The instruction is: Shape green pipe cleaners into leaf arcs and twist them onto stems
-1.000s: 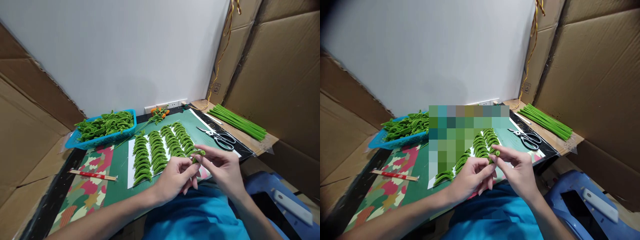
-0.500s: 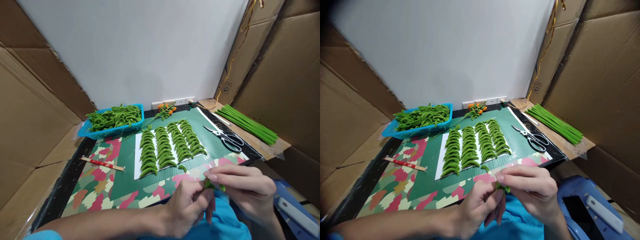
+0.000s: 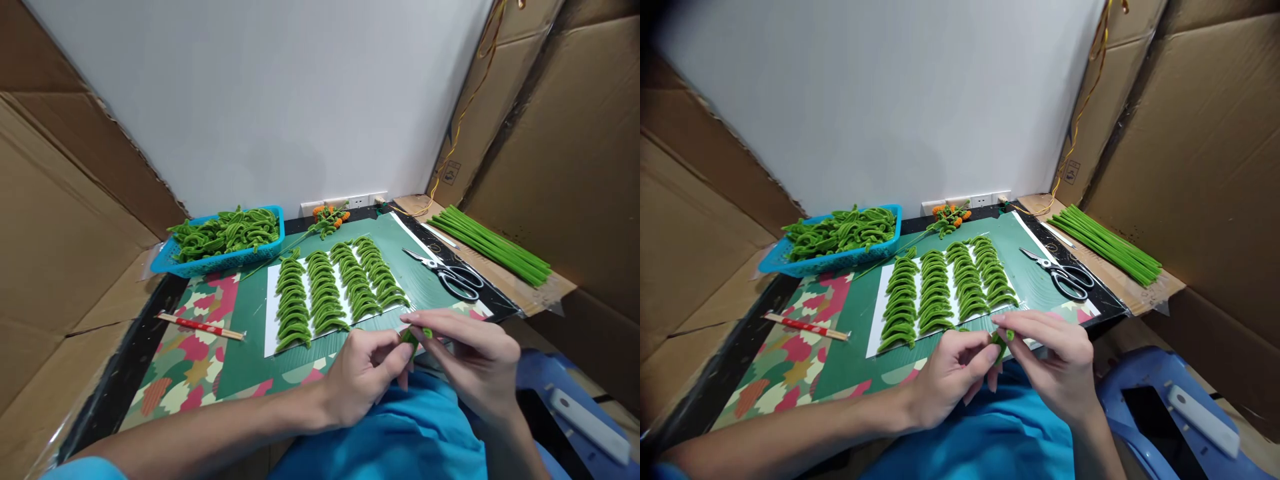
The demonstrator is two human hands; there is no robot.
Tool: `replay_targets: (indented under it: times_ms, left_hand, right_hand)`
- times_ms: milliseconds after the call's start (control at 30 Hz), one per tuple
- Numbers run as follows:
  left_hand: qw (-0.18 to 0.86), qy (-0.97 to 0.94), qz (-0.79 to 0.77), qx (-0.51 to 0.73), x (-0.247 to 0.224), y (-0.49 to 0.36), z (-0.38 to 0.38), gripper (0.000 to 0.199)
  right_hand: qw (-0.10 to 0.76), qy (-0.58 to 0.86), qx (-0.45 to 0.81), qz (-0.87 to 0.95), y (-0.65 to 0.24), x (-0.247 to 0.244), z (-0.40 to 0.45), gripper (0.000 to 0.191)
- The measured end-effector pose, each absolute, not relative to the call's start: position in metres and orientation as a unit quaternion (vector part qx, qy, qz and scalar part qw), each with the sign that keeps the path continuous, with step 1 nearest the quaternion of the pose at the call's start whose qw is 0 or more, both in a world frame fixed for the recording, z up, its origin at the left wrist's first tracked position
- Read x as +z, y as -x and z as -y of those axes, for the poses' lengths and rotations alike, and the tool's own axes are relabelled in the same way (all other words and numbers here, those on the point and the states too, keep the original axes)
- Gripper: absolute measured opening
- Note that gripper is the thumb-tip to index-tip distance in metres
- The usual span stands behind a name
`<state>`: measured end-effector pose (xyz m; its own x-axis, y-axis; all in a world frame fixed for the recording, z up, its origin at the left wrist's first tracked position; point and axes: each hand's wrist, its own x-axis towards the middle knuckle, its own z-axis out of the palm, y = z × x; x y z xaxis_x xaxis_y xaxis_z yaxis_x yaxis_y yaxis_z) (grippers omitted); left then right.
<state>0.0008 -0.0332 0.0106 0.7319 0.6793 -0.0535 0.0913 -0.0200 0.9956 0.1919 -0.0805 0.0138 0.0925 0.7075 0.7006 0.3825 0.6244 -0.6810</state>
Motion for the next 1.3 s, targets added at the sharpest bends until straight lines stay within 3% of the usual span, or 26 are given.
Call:
replay_targets:
  times_ms: [167,300,567,800,1067,1300]
  left_hand:
    - [0.680,-0.630,-0.303,0.222,0.009,-0.004,0.032,0.046]
    - [0.656,-0.638,-0.327,0.236,0.013,-0.008,0.030,0.045]
    - [0.682,-0.602,-0.342,0.236,0.004,-0.006,0.029,0.045]
    - [0.649,-0.639,-0.362,0.199,0.019,-0.005,0.020,0.044]
    - [0.640,-0.670,-0.348,0.143,0.040,-0.001,-0.001,0.042]
    - [0.641,-0.691,-0.329,0.060,0.058,0.001,-0.026,0.040]
  right_hand:
    - [0.608,0.407,0.119,0.671,-0.191,0.000,0.073,0.050]
    - [0.613,0.412,0.091,0.668,-0.191,-0.009,0.071,0.053]
    - [0.566,0.458,0.114,0.676,-0.192,-0.007,0.065,0.032]
    - [0.591,0.407,0.080,0.692,-0.194,-0.018,0.067,0.056]
    - [0.611,0.417,0.065,0.670,-0.189,-0.018,0.066,0.055]
    - [0.608,0.439,-0.036,0.661,-0.188,-0.032,0.063,0.060]
